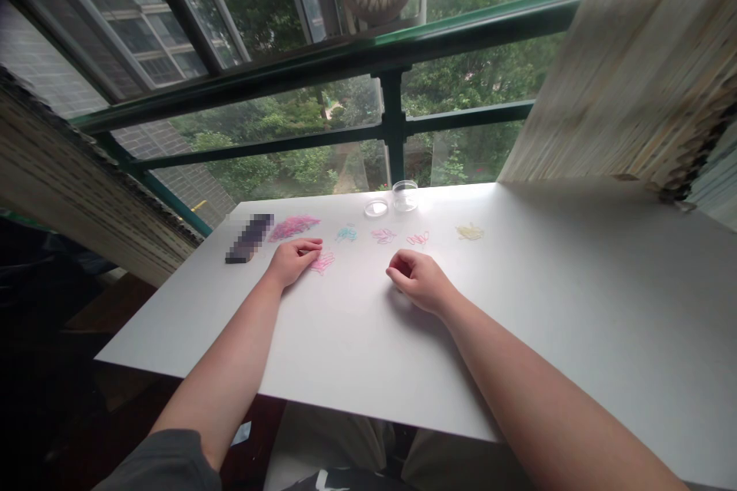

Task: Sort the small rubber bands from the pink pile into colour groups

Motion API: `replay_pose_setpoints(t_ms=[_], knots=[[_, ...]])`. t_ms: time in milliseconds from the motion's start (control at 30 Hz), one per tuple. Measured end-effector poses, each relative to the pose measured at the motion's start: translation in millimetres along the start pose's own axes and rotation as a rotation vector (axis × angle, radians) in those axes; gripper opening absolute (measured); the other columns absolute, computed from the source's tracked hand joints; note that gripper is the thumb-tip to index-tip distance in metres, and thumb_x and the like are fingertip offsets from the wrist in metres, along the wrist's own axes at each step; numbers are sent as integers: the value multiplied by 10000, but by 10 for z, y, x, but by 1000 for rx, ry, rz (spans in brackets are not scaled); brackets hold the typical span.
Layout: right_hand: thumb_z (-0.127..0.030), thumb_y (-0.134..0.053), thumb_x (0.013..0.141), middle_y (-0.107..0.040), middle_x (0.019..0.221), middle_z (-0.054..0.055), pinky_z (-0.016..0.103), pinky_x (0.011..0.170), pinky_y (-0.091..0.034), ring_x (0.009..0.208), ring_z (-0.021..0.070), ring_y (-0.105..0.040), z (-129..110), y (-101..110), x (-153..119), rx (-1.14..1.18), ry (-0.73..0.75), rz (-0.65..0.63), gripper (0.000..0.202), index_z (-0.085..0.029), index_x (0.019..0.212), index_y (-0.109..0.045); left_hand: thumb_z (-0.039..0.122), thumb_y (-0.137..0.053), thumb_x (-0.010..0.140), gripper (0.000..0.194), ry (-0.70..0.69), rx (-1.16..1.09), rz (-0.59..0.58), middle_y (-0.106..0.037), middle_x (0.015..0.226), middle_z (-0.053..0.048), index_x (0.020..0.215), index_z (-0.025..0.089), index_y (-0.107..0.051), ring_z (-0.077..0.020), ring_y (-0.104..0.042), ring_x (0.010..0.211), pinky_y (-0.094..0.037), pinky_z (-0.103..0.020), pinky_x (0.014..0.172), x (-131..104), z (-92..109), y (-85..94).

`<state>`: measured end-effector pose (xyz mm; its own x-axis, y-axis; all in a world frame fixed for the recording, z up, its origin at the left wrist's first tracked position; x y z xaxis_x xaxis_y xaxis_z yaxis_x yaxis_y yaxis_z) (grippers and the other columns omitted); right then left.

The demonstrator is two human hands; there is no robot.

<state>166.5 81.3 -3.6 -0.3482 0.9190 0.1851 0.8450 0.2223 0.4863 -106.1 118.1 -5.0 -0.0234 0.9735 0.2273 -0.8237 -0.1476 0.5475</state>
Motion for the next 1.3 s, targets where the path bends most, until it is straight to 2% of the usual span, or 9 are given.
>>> replay_pose_setpoints(t_ms=[167,333,633,1000,1300], knots=[[-298,-522,760,-535,603,-21,252,530,-380,528,114,-466,-1,6,1,-9,-6,1,130,-187,694,-535,306,-643,687,243,5,-9,7,-693,958,-107,856,135,-683,-186,-638,812,-501,-323,763,18,-59,-5],[-298,-517,770,-533,609,-18,248,536,-377,538,114,-468,1,7,6,-31,3,3,133,-184,705,-540,298,-670,673,331,16,-116,0,-698,877,-97,953,134,-601,-184,-644,808,-507,-324,754,50,-147,-35],[-301,-517,774,-536,615,-19,245,538,-372,540,111,-463,0,9,-1,-43,-3,5,135,-188,703,-538,288,-661,660,250,-21,21,-5,-672,834,-60,866,148,-632,-164,-622,758,-501,-308,745,59,-112,-25],[-297,-523,765,-536,605,-18,245,536,-369,539,113,-460,7,14,8,-38,-6,4,130,-185,701,-542,280,-660,647,268,0,87,21,-658,832,-47,887,161,-650,-159,-598,737,-481,-302,738,80,-122,0],[-290,-521,769,-532,609,-18,242,531,-367,541,112,-460,15,8,0,-37,-8,-3,125,-184,705,-541,347,-626,694,228,10,-5,19,-699,833,-66,818,159,-668,-186,-634,783,-487,-309,764,80,-84,-19]])
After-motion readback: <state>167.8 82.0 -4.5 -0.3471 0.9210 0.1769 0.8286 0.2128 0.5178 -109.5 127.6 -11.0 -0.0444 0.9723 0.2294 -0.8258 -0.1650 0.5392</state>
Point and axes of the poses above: each hand's wrist, its own x-axis towards the middle knuckle, its own y-axis out of the back of the hand, z = x × y, the point moved 8 cm from there along x, towards the middle knuckle
